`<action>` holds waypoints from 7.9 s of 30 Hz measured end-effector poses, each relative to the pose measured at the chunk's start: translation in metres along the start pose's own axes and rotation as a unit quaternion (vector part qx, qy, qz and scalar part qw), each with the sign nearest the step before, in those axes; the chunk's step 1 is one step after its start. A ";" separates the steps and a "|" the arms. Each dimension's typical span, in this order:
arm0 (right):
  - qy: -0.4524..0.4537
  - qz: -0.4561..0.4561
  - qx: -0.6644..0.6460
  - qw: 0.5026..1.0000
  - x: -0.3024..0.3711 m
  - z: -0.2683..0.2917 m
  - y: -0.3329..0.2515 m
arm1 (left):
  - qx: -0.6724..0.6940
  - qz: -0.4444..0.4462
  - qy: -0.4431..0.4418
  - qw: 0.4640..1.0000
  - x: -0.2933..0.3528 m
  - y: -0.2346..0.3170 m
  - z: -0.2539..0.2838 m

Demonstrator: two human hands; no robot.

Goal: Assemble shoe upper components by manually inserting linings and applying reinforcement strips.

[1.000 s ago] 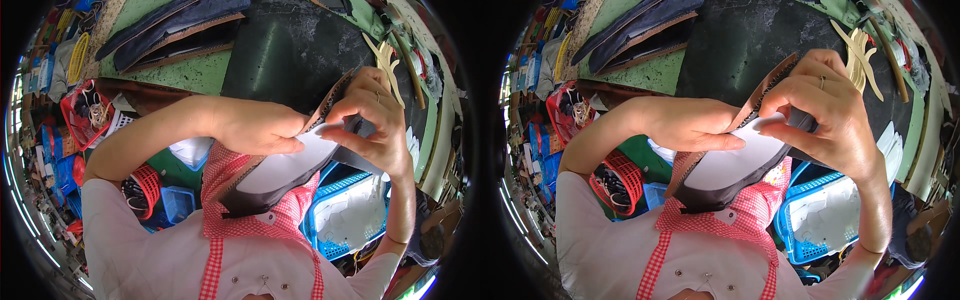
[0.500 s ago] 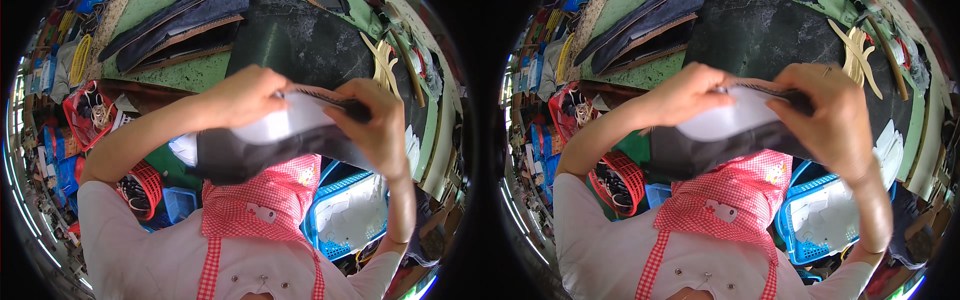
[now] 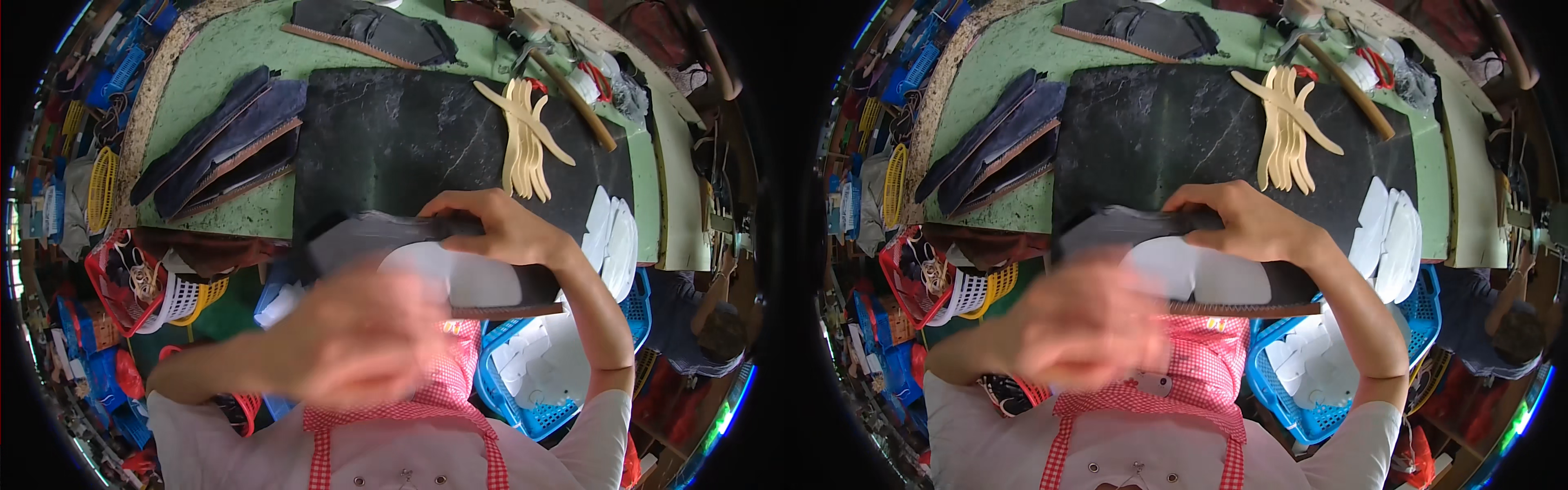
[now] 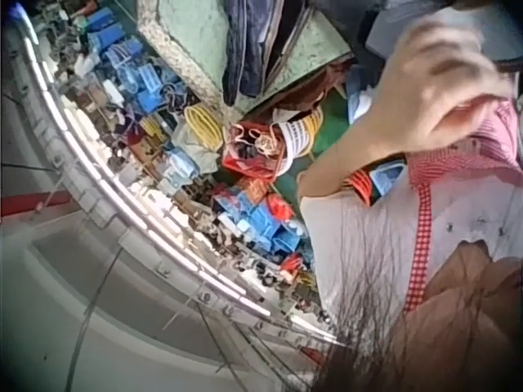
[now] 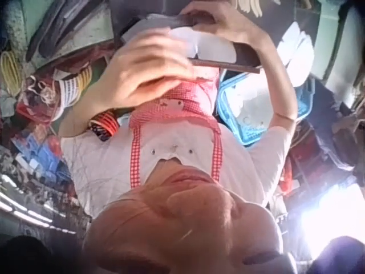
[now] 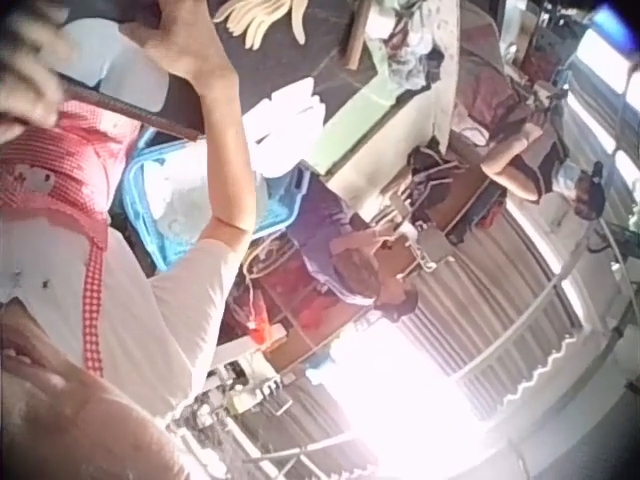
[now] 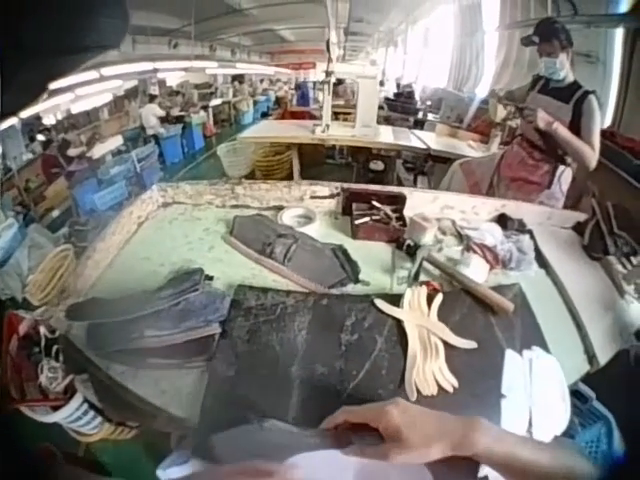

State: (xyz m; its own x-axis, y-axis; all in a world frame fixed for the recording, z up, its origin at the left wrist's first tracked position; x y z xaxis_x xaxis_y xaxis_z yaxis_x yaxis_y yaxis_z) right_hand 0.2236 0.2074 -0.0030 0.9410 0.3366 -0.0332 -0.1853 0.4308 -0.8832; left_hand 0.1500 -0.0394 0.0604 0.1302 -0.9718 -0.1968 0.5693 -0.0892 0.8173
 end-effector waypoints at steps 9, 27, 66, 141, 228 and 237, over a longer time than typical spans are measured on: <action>0.354 0.033 0.577 0.735 0.002 0.082 0.066 | -0.274 0.177 0.037 0.945 -0.037 -0.063 -0.043; 0.325 -0.132 -0.124 0.928 0.061 0.037 -0.031 | -0.170 0.169 0.046 0.970 -0.007 -0.061 -0.037; 0.163 -0.263 0.241 0.920 0.004 0.002 -0.005 | -0.144 0.199 -0.050 0.968 -0.045 -0.060 -0.046; 0.157 -0.013 0.235 0.959 0.006 -0.089 -0.020 | -0.124 0.157 -0.001 0.980 0.054 -0.110 -0.001; 0.391 -0.315 0.095 0.859 0.260 0.028 0.022 | -0.105 -0.141 -0.077 0.981 -0.187 -0.061 -0.191; 0.275 -0.344 -0.060 0.896 0.262 0.054 0.016 | -0.132 -0.120 -0.066 0.982 -0.192 -0.073 -0.209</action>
State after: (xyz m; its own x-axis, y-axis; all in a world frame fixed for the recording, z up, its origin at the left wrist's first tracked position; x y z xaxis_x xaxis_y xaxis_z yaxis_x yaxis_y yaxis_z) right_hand 0.4513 0.3482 -0.0008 0.8235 -0.4517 0.3431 0.4936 0.2726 -0.8259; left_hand 0.2525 0.1993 -0.0747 -0.1292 -0.9511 -0.2807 0.7639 -0.2760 0.5834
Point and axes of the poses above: each hand's wrist, its own x-axis away from the middle knuckle, its own z-axis out of the back of the hand, y = z × x, the point moved 1 cm from there along -x, towards the middle knuckle, and after that the axes turned 13 degrees about z, right-handed, at the moved point
